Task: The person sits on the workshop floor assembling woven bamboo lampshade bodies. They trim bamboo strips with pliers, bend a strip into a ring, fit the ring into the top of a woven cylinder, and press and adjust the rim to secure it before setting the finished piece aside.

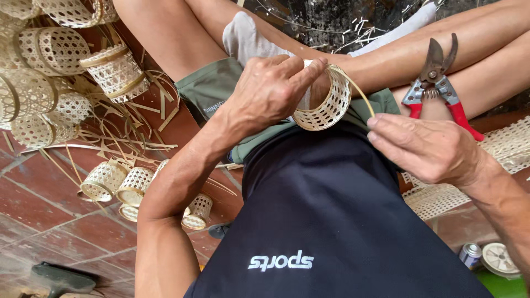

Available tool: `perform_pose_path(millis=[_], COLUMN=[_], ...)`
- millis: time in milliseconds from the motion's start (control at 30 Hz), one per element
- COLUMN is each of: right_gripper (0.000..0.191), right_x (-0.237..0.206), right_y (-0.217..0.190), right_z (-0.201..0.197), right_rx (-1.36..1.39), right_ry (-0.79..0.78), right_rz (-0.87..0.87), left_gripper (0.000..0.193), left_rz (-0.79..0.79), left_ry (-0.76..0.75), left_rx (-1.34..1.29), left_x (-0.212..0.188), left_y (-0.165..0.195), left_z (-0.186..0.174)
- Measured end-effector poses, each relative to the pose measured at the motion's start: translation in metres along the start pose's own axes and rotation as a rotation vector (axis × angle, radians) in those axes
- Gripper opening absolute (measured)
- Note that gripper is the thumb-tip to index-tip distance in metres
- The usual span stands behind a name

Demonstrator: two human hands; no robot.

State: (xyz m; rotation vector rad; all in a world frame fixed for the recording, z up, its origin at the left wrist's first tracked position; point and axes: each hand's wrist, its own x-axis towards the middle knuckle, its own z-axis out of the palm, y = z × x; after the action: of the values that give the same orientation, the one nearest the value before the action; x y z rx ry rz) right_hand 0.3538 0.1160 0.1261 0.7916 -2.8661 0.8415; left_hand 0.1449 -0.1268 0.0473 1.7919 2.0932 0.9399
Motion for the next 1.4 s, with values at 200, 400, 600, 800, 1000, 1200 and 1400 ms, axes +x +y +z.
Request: perform_pose_path(millis=[200,400,600,800,1000,1200,1400], right_gripper=[0.017,0.019,0.01,0.009,0.018,0.017,0.01], right_x=[0.03,0.085,0.109,0.1,0.094,0.09,0.088], right_y=[-0.001,-0.037,-0.048,-0.043,-0.042,-0.038,-0.032], right_z=[0.003,0.041,0.055,0.049,0.046,0.042,0.039], right_rx=[0.042,-0.108,-0.101,-0.064,-0.089,0.091,0.313], right_ry=[0.08,0.214,0.175,0.155,0.104,0.077,-0.058], right_rz=[-0.161,0.004,0.229,0.303,0.421,0.523,0.605], left_gripper=[0.039,0.042,0.046,0.05,0.048,0.044,0.043], left_rz=[-0.013,-0.027,0.028,0.055,0.092,0.092,0.135], left_ry=[0.014,-0.027,-0.065,-0.103,-0.105,-0.062,-0.059], left_rx=[-0.016,-0.035,-0.048,-0.048,-0.056,-0.111,-0.124], left_x=[0.001,-0.001,0.001,0.005,0.009,0.011,0.011], left_y=[0.003,0.005,0.001,0.0,0.0,-0.001,0.006], left_z=[-0.005,-0.011,-0.013,-0.017,-0.018,-0.012,-0.01])
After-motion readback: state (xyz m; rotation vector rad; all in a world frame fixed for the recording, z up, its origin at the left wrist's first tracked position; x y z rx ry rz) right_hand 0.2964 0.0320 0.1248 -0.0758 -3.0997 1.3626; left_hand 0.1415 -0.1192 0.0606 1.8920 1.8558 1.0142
